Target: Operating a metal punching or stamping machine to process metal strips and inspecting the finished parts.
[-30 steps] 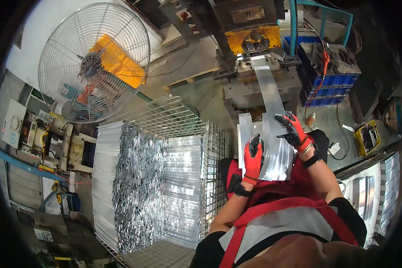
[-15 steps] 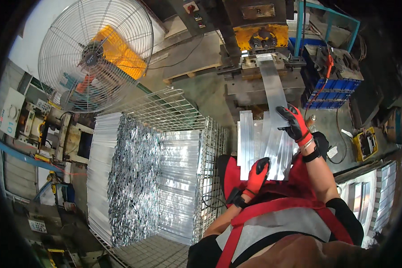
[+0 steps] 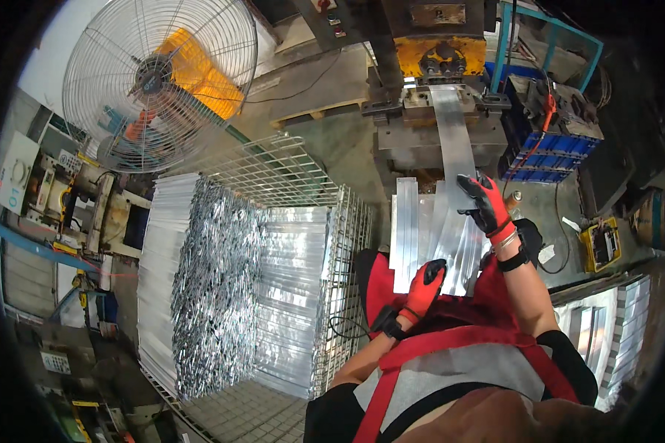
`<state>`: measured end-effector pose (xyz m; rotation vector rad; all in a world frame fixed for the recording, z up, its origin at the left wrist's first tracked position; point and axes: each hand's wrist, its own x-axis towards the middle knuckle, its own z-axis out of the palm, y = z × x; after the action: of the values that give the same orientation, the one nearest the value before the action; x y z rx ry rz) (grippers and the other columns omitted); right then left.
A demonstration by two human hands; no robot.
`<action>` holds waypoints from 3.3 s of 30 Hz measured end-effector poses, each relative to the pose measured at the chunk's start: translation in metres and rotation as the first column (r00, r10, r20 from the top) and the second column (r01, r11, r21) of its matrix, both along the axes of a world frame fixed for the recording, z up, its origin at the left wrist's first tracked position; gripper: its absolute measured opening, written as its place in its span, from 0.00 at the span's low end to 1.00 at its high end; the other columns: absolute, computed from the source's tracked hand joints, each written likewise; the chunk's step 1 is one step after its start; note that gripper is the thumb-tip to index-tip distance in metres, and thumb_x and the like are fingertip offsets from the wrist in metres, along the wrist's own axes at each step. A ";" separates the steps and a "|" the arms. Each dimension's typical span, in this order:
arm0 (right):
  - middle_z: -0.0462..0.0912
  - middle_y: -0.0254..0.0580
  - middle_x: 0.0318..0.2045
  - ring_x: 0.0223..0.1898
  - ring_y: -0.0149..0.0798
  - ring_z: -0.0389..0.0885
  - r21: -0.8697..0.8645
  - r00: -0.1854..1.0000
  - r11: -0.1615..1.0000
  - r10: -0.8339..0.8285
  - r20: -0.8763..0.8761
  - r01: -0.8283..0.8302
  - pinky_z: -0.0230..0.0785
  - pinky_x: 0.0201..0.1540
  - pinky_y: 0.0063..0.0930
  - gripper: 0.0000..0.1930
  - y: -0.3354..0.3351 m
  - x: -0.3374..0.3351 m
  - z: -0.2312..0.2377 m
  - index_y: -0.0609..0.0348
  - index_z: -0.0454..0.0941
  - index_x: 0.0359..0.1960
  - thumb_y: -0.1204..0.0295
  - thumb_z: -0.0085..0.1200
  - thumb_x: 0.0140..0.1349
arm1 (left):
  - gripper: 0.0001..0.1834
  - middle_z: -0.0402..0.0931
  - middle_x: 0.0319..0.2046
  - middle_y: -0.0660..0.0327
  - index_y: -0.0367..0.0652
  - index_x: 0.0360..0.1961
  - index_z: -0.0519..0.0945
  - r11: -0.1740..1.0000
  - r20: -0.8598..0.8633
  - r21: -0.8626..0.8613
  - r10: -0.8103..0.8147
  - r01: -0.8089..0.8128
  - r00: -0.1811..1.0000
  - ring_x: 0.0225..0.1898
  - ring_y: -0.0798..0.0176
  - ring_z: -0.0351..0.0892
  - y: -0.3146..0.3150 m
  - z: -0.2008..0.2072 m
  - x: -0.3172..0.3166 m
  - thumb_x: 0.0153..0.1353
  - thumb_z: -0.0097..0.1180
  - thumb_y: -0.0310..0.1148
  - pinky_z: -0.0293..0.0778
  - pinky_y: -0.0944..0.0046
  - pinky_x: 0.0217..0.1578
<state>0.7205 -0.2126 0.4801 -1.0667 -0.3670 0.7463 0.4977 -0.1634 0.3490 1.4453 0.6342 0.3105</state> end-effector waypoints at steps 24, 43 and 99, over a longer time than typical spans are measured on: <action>0.82 0.50 0.31 0.32 0.45 0.82 -0.211 0.423 0.843 -0.021 0.906 0.495 0.72 0.34 0.31 0.12 -0.053 -0.056 0.017 0.64 0.78 0.40 0.72 0.58 0.55 | 0.16 0.76 0.42 0.63 0.36 0.52 0.72 0.878 0.398 -0.420 -0.050 0.231 0.916 0.42 0.71 0.72 0.035 0.101 0.072 0.64 0.50 0.30 0.67 0.69 0.46; 0.70 0.18 0.23 0.23 0.17 0.61 -0.063 0.949 0.980 -0.167 0.266 0.190 0.54 0.25 0.14 0.05 0.058 0.085 -0.036 0.53 0.77 0.30 0.68 0.58 0.58 | 0.30 0.75 0.47 0.49 0.34 0.54 0.71 0.719 0.418 0.694 -0.384 -0.017 0.823 0.51 0.48 0.73 0.080 0.058 0.135 0.43 0.55 0.19 0.68 0.57 0.53; 0.75 0.43 0.44 0.51 0.48 0.70 -0.136 -0.370 0.884 0.321 0.872 0.447 0.55 0.60 0.49 0.28 -0.012 0.020 0.054 0.50 0.72 0.52 0.61 0.62 0.46 | 0.13 0.73 0.26 0.55 0.48 0.39 0.75 0.305 -0.359 0.875 -0.113 0.376 0.926 0.28 0.47 0.74 0.102 0.133 0.036 0.56 0.56 0.41 0.69 0.54 0.29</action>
<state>0.7401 -0.2248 0.5339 -2.0780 -1.7651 -0.6829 0.5333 -0.0609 0.4816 2.7541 0.3652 0.2605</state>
